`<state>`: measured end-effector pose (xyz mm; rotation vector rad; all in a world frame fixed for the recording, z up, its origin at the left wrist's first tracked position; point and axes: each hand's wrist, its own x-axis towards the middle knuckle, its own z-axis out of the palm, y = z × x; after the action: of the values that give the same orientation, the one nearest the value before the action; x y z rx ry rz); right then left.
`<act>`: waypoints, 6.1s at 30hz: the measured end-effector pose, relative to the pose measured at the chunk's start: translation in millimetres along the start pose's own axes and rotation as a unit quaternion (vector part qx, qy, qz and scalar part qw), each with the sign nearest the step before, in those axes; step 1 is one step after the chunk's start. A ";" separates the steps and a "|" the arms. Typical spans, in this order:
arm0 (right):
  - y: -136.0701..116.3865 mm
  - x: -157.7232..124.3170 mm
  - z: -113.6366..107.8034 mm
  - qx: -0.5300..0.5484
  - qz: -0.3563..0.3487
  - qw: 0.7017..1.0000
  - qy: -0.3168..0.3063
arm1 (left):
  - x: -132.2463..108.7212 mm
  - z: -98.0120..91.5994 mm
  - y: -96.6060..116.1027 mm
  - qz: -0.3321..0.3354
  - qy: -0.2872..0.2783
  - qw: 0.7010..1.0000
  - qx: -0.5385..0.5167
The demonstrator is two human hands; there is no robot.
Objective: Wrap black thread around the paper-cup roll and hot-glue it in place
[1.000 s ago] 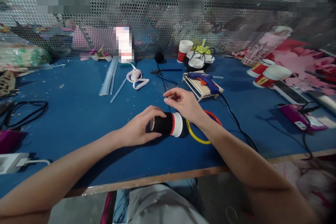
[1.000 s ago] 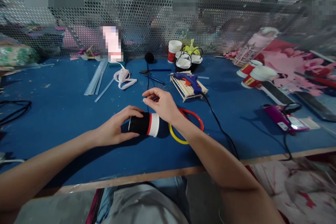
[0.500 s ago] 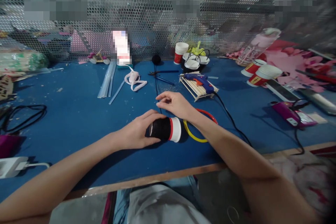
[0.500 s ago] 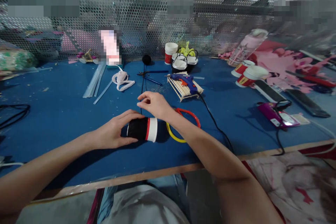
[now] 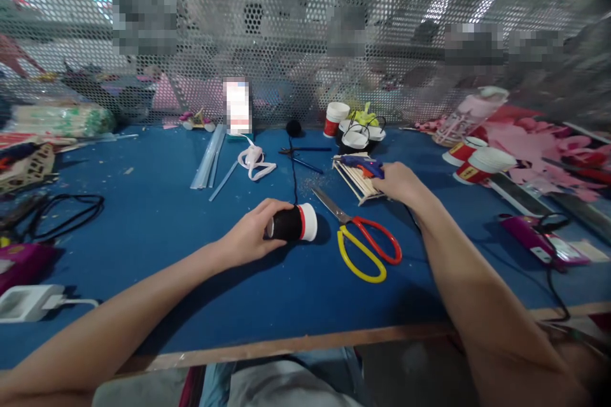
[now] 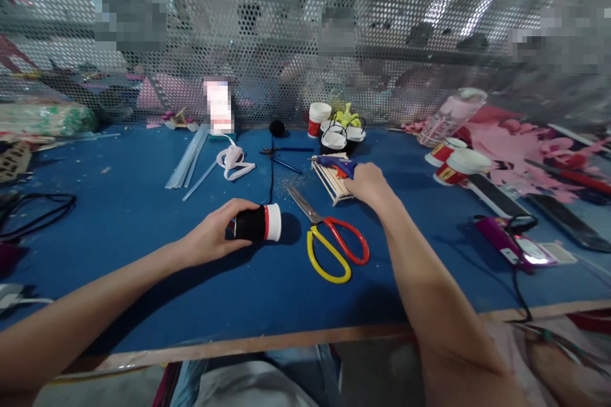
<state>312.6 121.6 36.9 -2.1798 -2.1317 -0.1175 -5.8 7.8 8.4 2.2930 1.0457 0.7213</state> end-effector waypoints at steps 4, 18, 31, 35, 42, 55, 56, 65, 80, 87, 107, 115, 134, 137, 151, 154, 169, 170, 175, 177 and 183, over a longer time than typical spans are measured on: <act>2.1 -0.7 9.2 0.036 0.005 0.999 0.018 | -0.1 0.4 -2.3 -0.006 0.008 1.000 -0.020; -16.2 -41.0 -18.3 0.546 0.043 0.836 -0.032 | 5.2 -7.4 -4.7 0.001 0.034 0.999 -0.034; -56.3 -97.3 -17.0 0.374 -0.127 0.918 -0.035 | 19.6 2.2 -20.9 0.042 0.058 0.997 -0.020; -49.9 -103.7 -10.1 0.340 -0.165 0.926 -0.022 | 19.1 6.8 -23.7 0.054 0.067 0.996 -0.016; -51.2 -108.1 -12.1 0.319 -0.230 0.919 -0.019 | 20.7 4.7 -24.8 0.063 0.050 0.997 0.003; -51.7 -117.1 -16.8 0.290 -0.281 0.915 0.022 | 21.1 0.5 -20.7 0.019 0.058 0.997 -0.036; -51.6 -117.4 -16.5 0.292 -0.282 0.914 0.026 | 21.2 0.0 -19.8 0.017 0.056 0.997 -0.042; -50.4 -118.8 -18.8 0.279 -0.282 0.918 0.016 | 21.0 -1.2 -18.1 0.003 0.058 0.997 -0.058; -53.4 -115.9 -20.8 0.267 -0.266 0.926 0.034 | 16.5 2.1 -18.3 0.072 0.041 0.996 0.032; -53.8 -112.5 -22.0 0.252 -0.278 0.926 0.043 | 15.9 3.7 -18.4 0.124 0.036 0.988 0.083; -50.9 -117.3 -25.9 0.257 -0.254 0.932 0.005 | 16.8 1.7 -15.9 0.109 0.029 0.992 0.058; -52.7 -116.9 -27.3 0.251 -0.277 0.927 0.029 | 16.7 1.5 -16.0 0.105 0.021 0.993 0.048; -51.0 -120.3 -28.0 0.249 -0.284 0.925 0.037 | 19.2 -2.6 -15.3 0.028 0.056 0.997 -0.050; -47.1 -119.0 -24.8 0.227 -0.307 0.923 0.045 | 17.7 -1.3 -16.4 0.059 0.047 0.997 -0.010; -52.5 -111.9 -25.9 0.268 -0.259 0.927 0.026 | 15.3 4.4 -18.5 0.164 0.026 0.980 0.109; -53.1 -113.4 -27.7 0.280 -0.250 0.927 0.015 | 16.9 2.6 -17.3 0.109 0.036 0.992 0.051; -54.9 -119.8 -26.4 0.263 -0.281 0.923 0.017 | 18.6 3.4 -17.9 -0.102 0.069 0.985 -0.121; -54.9 -119.6 -25.9 0.264 -0.278 0.923 0.016 | 18.7 3.1 -17.4 -0.104 0.068 0.985 -0.119; -52.0 -120.0 -22.0 0.269 -0.285 0.920 0.026 | 18.1 1.1 -14.3 -0.025 0.080 0.993 -0.086; -50.8 -119.9 -21.7 0.267 -0.282 0.921 0.031 | 17.3 1.4 -14.0 0.013 0.084 0.995 -0.059; -54.4 -116.8 -28.2 0.311 -0.238 0.920 0.008 | 15.6 3.8 -16.0 0.088 0.072 0.993 0.042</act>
<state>255.7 3.5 51.8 -1.2882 -2.2308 0.4477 -2.9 28.4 -0.7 2.4583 0.9614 0.9406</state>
